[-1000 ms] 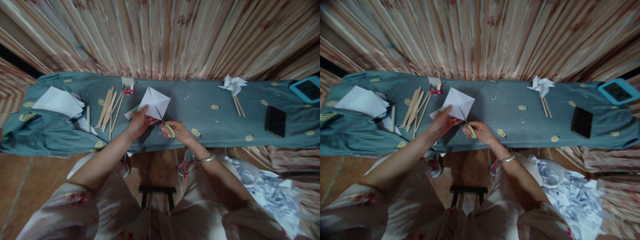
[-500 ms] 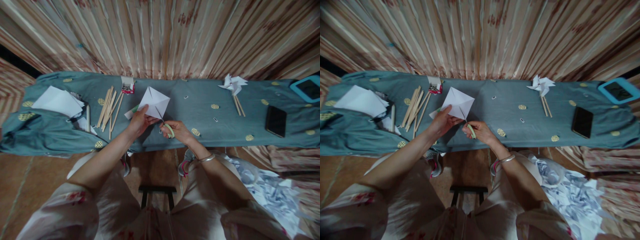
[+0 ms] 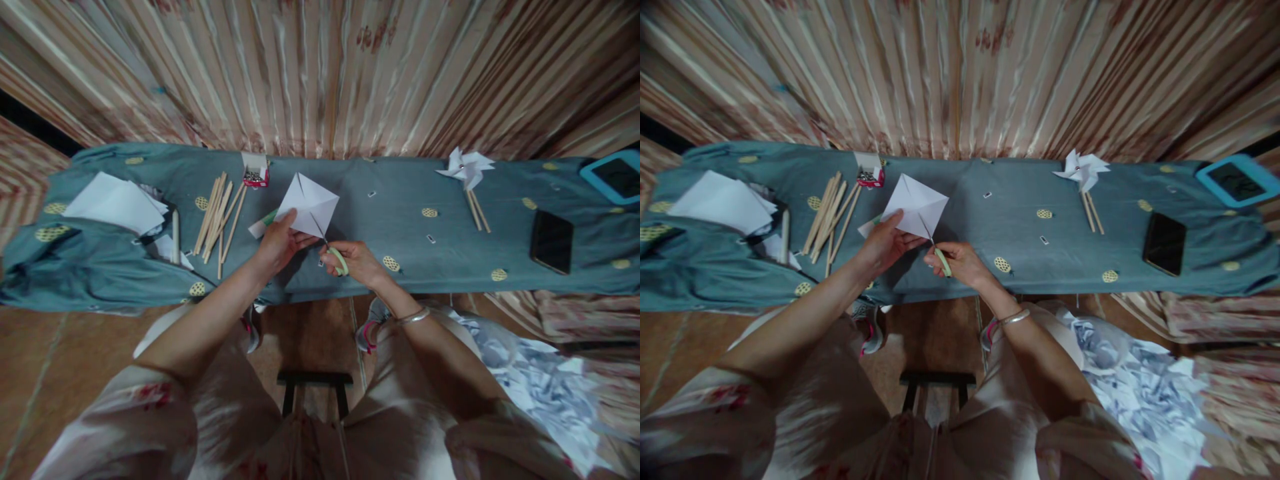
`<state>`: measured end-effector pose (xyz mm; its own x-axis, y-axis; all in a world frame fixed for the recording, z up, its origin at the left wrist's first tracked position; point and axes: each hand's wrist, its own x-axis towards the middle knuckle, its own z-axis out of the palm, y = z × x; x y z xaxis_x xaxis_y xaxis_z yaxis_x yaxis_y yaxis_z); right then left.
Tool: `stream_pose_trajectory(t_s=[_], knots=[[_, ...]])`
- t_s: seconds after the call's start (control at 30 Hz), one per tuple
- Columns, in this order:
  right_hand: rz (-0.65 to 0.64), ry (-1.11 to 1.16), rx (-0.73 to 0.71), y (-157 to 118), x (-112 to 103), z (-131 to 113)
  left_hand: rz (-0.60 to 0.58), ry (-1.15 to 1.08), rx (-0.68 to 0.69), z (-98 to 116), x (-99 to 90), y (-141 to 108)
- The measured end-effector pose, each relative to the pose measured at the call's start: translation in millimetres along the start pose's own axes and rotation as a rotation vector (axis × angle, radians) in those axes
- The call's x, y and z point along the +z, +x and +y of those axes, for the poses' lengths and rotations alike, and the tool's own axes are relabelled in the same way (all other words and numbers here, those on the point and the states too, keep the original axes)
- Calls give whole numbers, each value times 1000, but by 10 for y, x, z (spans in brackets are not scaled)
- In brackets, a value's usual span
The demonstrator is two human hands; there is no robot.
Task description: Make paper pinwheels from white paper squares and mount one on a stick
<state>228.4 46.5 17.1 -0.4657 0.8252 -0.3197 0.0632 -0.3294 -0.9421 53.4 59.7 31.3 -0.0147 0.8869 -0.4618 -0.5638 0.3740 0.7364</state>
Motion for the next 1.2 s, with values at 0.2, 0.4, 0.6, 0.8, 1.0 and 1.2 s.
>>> stream_pose_trajectory(t_s=[0.2, 0.4, 0.6, 0.8, 1.0, 1.2], knots=[[15, 12, 15, 2, 8, -20, 2, -7, 6, -9, -2, 4], [8, 16, 29, -17, 4, -20, 9, -13, 5, -10, 1, 11], [-24, 3, 23, -38, -5, -19, 10, -12, 20, 6, -13, 47], [-65, -8, 40, -65, -24, -20, 43, 6, 52, 106, -58, 111], [-82, -18, 87, -135, -63, -51, 84, -4, 103, 213, -98, 121], [-53, -11, 81, -155, -145, -37, 69, 21, 88, 216, -118, 91]])
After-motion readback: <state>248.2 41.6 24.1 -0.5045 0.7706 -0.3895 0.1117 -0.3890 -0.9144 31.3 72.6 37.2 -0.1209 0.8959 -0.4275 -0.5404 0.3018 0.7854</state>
